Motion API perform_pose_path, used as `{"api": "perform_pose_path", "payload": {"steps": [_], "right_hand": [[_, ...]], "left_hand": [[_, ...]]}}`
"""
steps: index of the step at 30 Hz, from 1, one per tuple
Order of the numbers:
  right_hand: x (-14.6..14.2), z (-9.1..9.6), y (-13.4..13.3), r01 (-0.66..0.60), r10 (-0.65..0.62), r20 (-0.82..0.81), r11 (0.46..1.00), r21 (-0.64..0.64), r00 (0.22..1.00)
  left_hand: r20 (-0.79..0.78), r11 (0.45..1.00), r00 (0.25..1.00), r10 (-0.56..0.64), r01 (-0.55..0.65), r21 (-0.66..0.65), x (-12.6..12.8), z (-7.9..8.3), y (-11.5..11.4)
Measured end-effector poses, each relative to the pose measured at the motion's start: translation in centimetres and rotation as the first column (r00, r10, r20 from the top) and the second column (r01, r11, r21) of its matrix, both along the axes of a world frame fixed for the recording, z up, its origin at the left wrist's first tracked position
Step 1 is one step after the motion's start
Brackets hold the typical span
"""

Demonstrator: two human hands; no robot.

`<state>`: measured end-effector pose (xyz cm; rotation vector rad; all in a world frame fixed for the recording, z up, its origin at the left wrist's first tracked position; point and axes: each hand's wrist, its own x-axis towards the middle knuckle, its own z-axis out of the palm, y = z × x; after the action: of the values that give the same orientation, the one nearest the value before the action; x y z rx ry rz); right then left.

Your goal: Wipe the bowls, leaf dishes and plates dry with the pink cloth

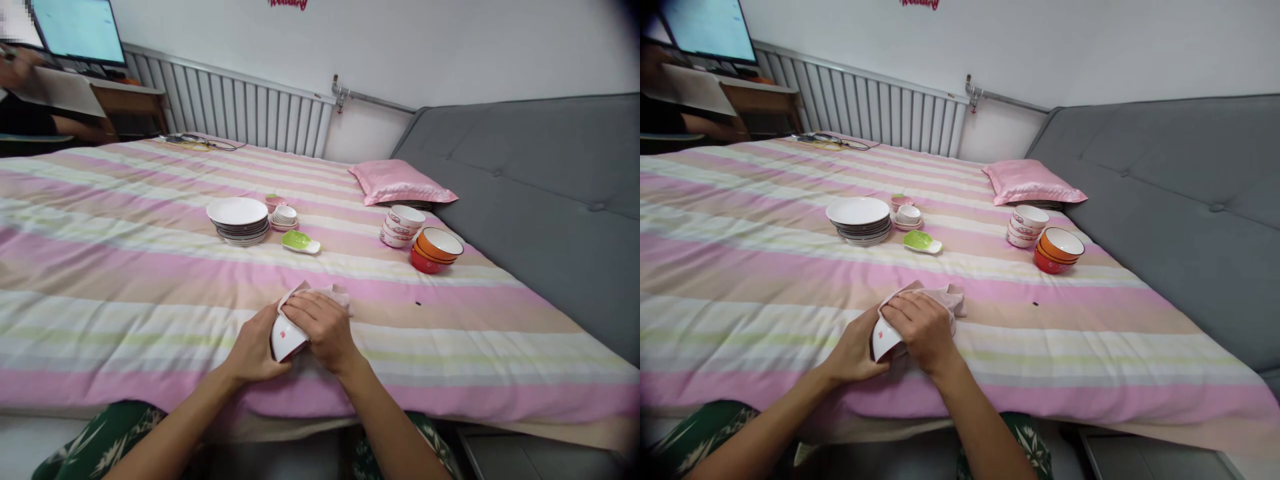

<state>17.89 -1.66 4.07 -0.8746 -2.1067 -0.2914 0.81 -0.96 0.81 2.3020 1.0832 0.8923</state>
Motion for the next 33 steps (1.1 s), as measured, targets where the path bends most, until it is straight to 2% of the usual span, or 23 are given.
{"api": "perform_pose_path", "payload": {"steps": [4,10,17,22,24,27,33], "right_hand": [[0.6,-0.1,0.5,-0.015,0.006,-0.079,0.994,-0.113,0.997],[1.7,-0.4,1.0,-0.102,0.048,-0.223,0.966,-0.238,0.974],[2.6,-1.2,1.8,-0.119,-0.030,-0.331,0.900,-0.419,0.943],[3.0,-1.4,2.0,-0.098,-0.104,-0.347,0.850,-0.517,0.932],[3.1,-1.5,2.0,-0.091,-0.112,-0.346,0.850,-0.519,0.931],[3.0,-1.5,1.8,-0.088,-0.078,-0.325,0.879,-0.468,0.942],[1.7,-0.7,1.1,-0.036,-0.001,-0.153,0.970,-0.240,0.988]], "left_hand": [[-0.010,1.000,1.000,0.016,-0.016,-0.008,0.2,-0.1,0.0],[-0.036,0.999,0.998,0.044,-0.044,-0.005,0.2,-0.6,0.2],[-0.032,1.000,0.999,0.030,-0.030,0.006,0.0,-0.8,0.3],[-0.022,0.999,0.999,0.038,-0.037,0.027,0.0,-0.6,0.3],[-0.015,0.999,0.999,0.033,-0.033,0.028,0.0,-0.4,0.2],[-0.016,1.000,1.000,0.015,-0.015,0.017,-0.1,-0.2,0.2],[-0.035,0.999,0.999,0.042,-0.043,-0.021,0.0,0.1,0.1]]}}
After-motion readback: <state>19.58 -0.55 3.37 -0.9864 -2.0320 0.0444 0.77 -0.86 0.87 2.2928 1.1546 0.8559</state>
